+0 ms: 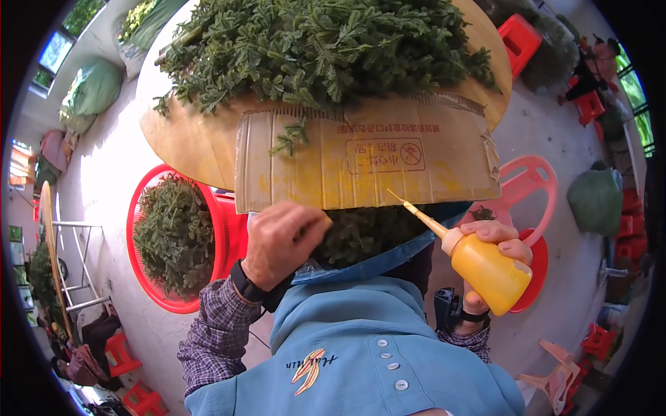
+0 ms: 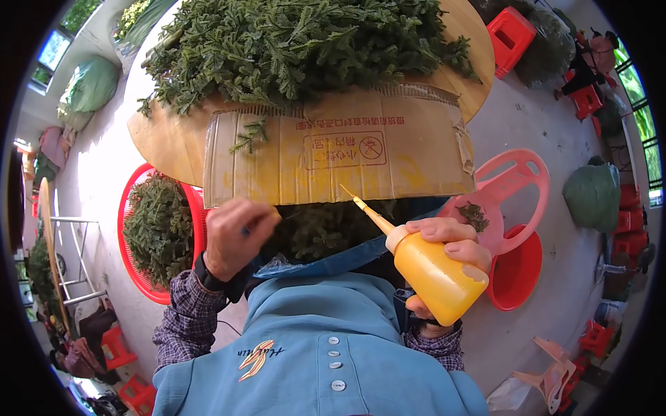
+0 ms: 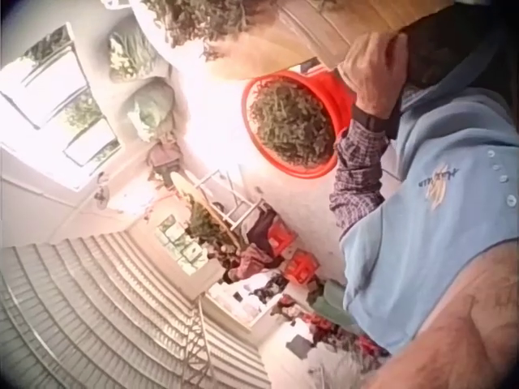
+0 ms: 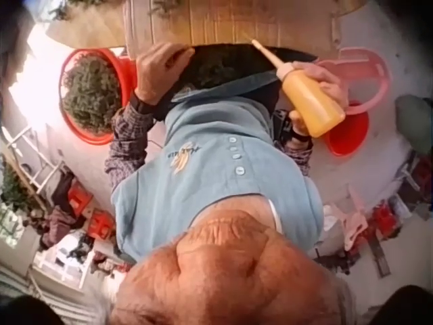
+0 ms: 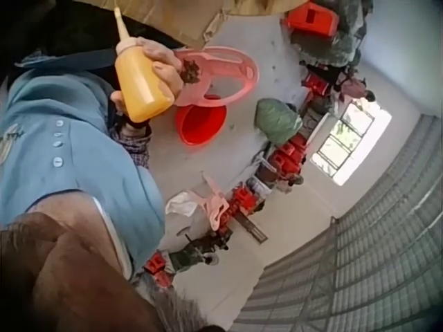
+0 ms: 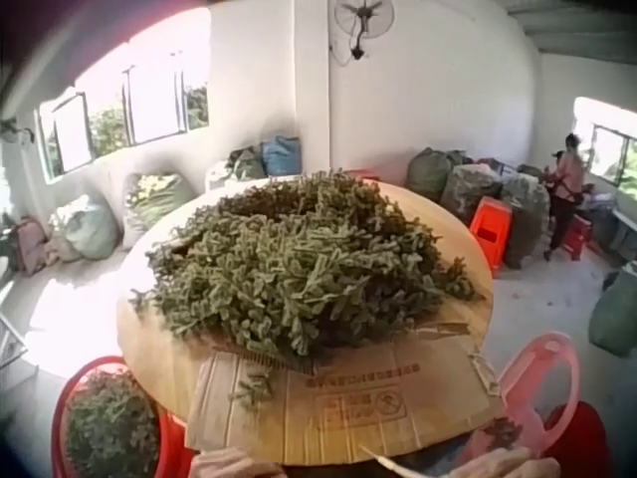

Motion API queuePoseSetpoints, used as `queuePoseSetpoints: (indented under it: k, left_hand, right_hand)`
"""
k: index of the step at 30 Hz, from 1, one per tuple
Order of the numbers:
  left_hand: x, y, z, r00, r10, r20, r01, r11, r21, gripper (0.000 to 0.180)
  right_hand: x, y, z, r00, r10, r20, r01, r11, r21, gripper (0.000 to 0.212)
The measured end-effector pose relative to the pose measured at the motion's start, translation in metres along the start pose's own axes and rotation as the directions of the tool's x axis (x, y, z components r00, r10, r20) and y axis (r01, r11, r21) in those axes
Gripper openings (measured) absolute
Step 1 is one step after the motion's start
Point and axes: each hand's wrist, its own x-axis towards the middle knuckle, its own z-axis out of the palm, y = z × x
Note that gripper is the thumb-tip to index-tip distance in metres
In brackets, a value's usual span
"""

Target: The person applies glue to small evergreen branches using a squeeze bottle and presses them onto a cardboard sheet. After repeating this several times, the person reaches into a bag to retrieve more branches and continues the process.

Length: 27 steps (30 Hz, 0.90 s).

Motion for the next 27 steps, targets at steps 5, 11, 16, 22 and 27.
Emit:
queuePoseSetpoints:
  k: [5,11,16,22,27]
  left_hand:
    - [0.051,-0.033,-0.010,0.902,0.049,-0.429,0.072,0.962,0.262,0.013]
    - [0.048,-0.066,-0.023,0.986,-0.096,-0.133,0.106,0.992,0.073,0.024]
    - [0.051,-0.077,-0.024,0.997,0.041,-0.070,-0.032,0.990,0.135,0.029]
    - [0.052,-0.060,-0.026,0.982,0.054,-0.183,-0.023,0.985,0.171,0.027]
    - [0.037,-0.030,-0.022,0.950,0.101,-0.296,0.008,0.939,0.345,0.023]
  right_hand:
    - [0.014,0.011,0.010,1.000,-0.010,0.014,0.010,1.000,0.025,0.070]
    - [0.023,0.021,0.009,0.998,-0.041,0.048,0.040,0.999,0.025,0.073]
    - [0.030,0.027,0.013,0.998,-0.047,0.039,0.045,0.997,0.067,0.074]
    - [0.038,0.028,0.017,0.993,-0.043,0.112,0.036,0.997,0.066,0.071]
    - [0.048,0.036,0.023,0.986,-0.111,0.121,0.095,0.987,0.132,0.075]
